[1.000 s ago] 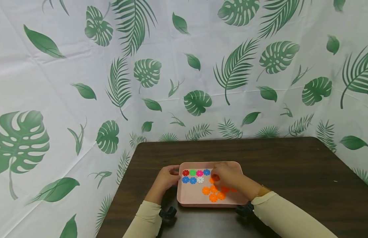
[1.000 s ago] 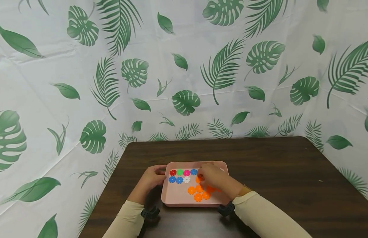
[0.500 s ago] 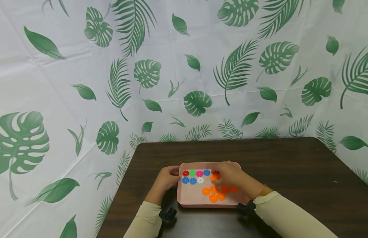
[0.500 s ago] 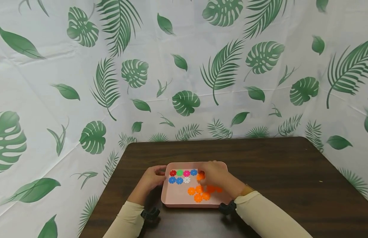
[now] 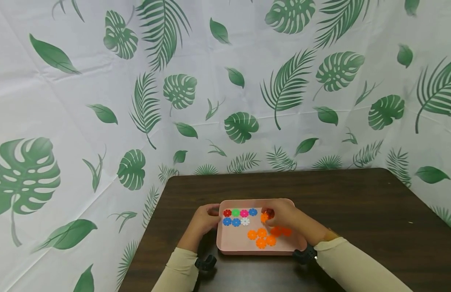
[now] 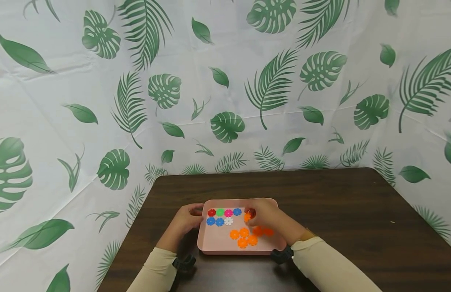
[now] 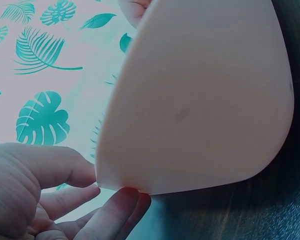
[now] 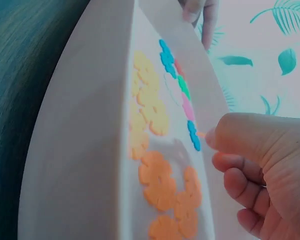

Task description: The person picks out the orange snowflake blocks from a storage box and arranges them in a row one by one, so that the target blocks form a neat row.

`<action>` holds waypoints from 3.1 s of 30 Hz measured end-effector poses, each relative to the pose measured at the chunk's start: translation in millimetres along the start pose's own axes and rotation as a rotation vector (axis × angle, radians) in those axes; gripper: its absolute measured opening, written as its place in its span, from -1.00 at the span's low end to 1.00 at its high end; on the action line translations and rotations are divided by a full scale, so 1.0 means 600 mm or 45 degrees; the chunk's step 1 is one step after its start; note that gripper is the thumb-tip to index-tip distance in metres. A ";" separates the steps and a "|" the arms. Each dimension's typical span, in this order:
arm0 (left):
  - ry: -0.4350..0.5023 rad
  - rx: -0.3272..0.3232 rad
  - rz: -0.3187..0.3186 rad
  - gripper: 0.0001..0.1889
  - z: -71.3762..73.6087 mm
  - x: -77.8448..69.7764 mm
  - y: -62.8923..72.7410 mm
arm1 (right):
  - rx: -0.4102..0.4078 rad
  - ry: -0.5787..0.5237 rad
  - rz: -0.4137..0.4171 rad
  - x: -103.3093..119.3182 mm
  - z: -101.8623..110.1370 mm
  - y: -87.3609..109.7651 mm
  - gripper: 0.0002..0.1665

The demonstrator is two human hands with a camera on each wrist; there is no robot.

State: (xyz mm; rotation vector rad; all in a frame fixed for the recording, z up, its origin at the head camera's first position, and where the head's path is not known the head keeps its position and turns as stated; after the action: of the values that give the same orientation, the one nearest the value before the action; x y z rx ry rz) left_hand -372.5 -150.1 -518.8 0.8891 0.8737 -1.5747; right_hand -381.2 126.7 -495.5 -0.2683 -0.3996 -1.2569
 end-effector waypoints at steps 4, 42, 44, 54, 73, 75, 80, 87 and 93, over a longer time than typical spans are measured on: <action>0.009 -0.004 0.015 -0.42 -0.001 0.003 0.000 | 0.014 -0.019 0.031 -0.003 0.002 0.002 -0.72; 0.005 -0.003 0.026 -0.41 -0.001 -0.002 0.001 | -0.050 -0.639 -0.534 -0.284 0.115 0.067 -0.45; 0.008 -0.002 0.026 -0.41 -0.001 -0.002 0.002 | -0.040 -0.583 -0.548 -0.294 0.114 0.072 -0.48; -0.006 -0.002 0.033 -0.42 0.000 -0.003 0.001 | 0.003 -0.290 -0.564 -0.307 0.110 0.071 -0.61; -0.021 0.003 0.025 -0.43 0.002 -0.009 0.002 | 0.009 -0.130 -0.537 -0.302 0.108 0.066 -0.64; -0.013 0.006 0.015 -0.43 0.001 -0.011 0.003 | -0.005 -0.119 -0.525 -0.300 0.110 0.067 -0.63; -0.017 0.012 -0.007 -0.44 0.002 -0.013 0.004 | -0.077 -0.131 -0.478 -0.281 0.119 0.066 -0.60; -0.030 0.006 0.005 -0.43 0.002 -0.009 0.002 | -0.137 -0.215 -0.360 -0.192 0.128 0.047 -0.56; -0.011 -0.001 0.019 -0.42 0.003 -0.005 0.005 | -0.106 -0.174 -0.150 -0.086 0.104 0.022 -0.68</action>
State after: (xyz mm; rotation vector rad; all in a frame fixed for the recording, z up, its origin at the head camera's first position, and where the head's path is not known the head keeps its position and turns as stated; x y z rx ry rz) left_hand -369.4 -150.7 -515.3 0.8857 0.8596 -1.5640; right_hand -390.7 200.5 -461.5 -0.4078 -0.4862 -1.3773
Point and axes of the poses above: each hand's wrist, its own y-axis away from the middle knuckle, its own z-axis out of the back of the hand, x = y × z, the point moved 7 cm from there along -y, towards the middle knuckle, and after that the axes turned 14 degrees about -z, right-handed, at the moved point
